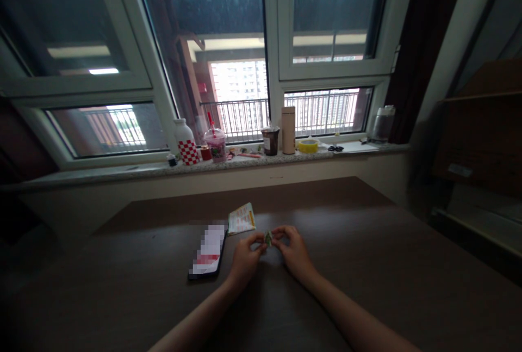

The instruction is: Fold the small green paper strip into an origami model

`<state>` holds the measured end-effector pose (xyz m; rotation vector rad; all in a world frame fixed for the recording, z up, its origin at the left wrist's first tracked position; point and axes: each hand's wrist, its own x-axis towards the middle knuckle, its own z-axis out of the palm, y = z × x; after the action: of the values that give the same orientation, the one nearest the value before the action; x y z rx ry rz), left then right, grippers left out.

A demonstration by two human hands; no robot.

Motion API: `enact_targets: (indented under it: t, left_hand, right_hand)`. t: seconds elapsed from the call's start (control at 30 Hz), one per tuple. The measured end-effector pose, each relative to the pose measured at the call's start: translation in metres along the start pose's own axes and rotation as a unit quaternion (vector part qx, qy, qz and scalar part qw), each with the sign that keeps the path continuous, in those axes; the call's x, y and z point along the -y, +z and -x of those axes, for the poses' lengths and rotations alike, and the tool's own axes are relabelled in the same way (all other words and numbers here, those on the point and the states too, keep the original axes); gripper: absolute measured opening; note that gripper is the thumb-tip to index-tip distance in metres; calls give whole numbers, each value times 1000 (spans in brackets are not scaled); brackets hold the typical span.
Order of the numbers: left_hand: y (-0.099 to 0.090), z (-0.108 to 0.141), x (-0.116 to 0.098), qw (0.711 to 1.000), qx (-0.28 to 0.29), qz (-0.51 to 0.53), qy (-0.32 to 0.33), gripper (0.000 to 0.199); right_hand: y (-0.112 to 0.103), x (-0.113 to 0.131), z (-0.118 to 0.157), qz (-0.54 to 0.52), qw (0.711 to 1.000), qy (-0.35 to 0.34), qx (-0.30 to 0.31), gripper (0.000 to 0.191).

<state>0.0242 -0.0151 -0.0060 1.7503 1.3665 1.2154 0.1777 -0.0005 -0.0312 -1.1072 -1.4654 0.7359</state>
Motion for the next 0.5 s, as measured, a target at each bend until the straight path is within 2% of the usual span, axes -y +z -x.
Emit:
enact_targets:
  t: [0.27, 0.5]
  left_hand:
    - [2, 5, -1, 999, -30, -25, 21, 18]
    - [-1, 3, 0, 999, -43, 7, -3, 17]
  right_hand:
    - [-2, 8, 1, 55, 998, -30, -3, 15]
    - [-1, 10, 4, 76, 996, -47, 21, 15]
